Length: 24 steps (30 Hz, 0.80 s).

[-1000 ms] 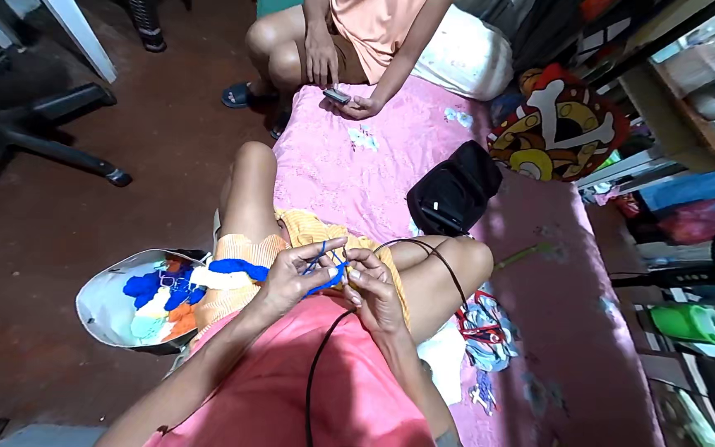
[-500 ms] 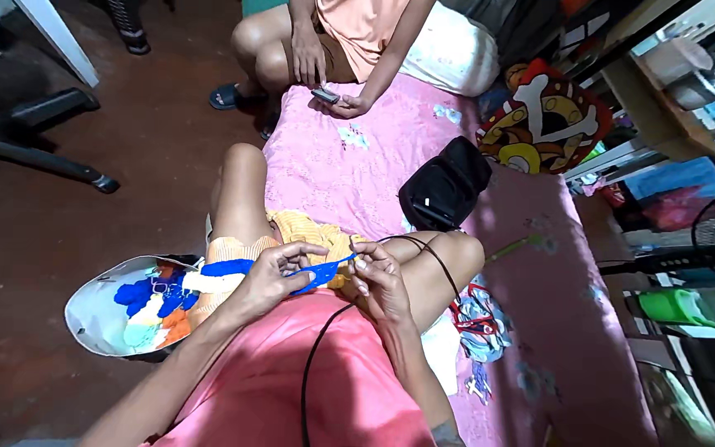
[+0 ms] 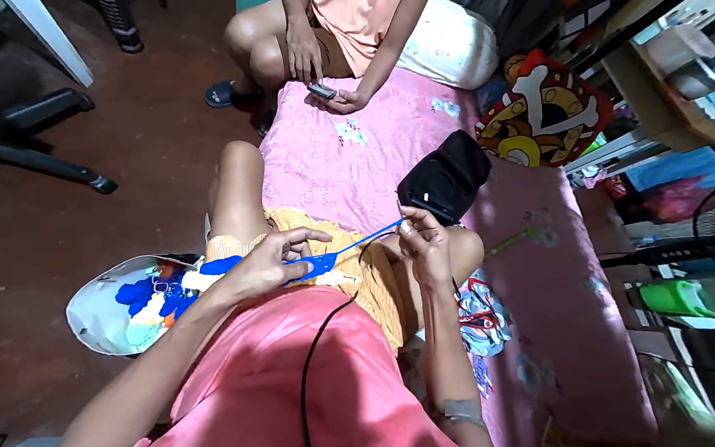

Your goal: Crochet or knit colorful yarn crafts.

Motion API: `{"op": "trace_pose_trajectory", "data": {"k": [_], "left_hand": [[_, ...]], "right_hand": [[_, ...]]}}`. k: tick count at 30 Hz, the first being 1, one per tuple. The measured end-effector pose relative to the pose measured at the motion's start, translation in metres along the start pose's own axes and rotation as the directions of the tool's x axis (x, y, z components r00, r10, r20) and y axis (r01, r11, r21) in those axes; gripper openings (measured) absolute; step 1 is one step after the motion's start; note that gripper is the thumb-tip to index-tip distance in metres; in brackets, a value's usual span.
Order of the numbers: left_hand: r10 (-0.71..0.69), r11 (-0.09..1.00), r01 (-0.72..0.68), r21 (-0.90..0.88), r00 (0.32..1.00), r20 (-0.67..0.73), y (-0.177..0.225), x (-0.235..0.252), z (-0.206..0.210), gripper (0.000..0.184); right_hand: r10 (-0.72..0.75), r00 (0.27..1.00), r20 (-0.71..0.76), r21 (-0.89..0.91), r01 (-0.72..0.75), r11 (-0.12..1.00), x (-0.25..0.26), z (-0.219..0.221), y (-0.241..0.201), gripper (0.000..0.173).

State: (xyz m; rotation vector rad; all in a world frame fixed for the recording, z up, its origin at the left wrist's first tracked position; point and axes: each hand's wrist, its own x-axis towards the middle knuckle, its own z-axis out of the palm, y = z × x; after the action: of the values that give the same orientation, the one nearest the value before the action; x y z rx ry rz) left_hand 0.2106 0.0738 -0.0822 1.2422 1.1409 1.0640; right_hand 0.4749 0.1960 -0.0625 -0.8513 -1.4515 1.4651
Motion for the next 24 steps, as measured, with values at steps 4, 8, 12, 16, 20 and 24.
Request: {"op": "trace_pose_trajectory", "data": {"k": [4,8,12,16,20,24], "left_hand": [[0.063,0.997,-0.067,-0.033,0.99,-0.129,0.016,0.02,0.015,0.05],[0.001,0.967,-0.082,-0.241,0.948,-0.319,-0.002,0.046,0.025,0.046],[-0.139,0.852,-0.084,-0.517,0.915,-0.378,-0.01,0.061,0.03,0.042],[-0.05,0.88,-0.119,-0.459,0.939,-0.34,0.019,0.061,0.039,0.042],[0.166,0.889,-0.289,-0.355,0.926,-0.339,0.064,0.074,0.065,0.046],[0.344,0.852,-0.469,-0.233,0.837,-0.426,0.046,0.138,0.091,0.036]], "right_hand": [[0.125,0.97,0.208,-0.582,0.02,0.813,0.001,-0.008,-0.006,0.03],[0.268,0.963,0.01,-0.935,-0.086,0.345,0.013,-0.043,-0.007,0.035],[0.278,0.949,-0.147,-0.944,-0.219,0.247,0.018,-0.061,-0.003,0.035],[0.304,0.953,-0.014,-0.945,-0.112,0.308,0.029,-0.039,0.015,0.031],[0.161,0.985,0.057,-0.957,0.008,0.29,0.052,-0.015,0.035,0.03],[0.059,0.998,0.007,-0.73,-0.035,0.682,0.055,-0.01,0.033,0.019]]}}
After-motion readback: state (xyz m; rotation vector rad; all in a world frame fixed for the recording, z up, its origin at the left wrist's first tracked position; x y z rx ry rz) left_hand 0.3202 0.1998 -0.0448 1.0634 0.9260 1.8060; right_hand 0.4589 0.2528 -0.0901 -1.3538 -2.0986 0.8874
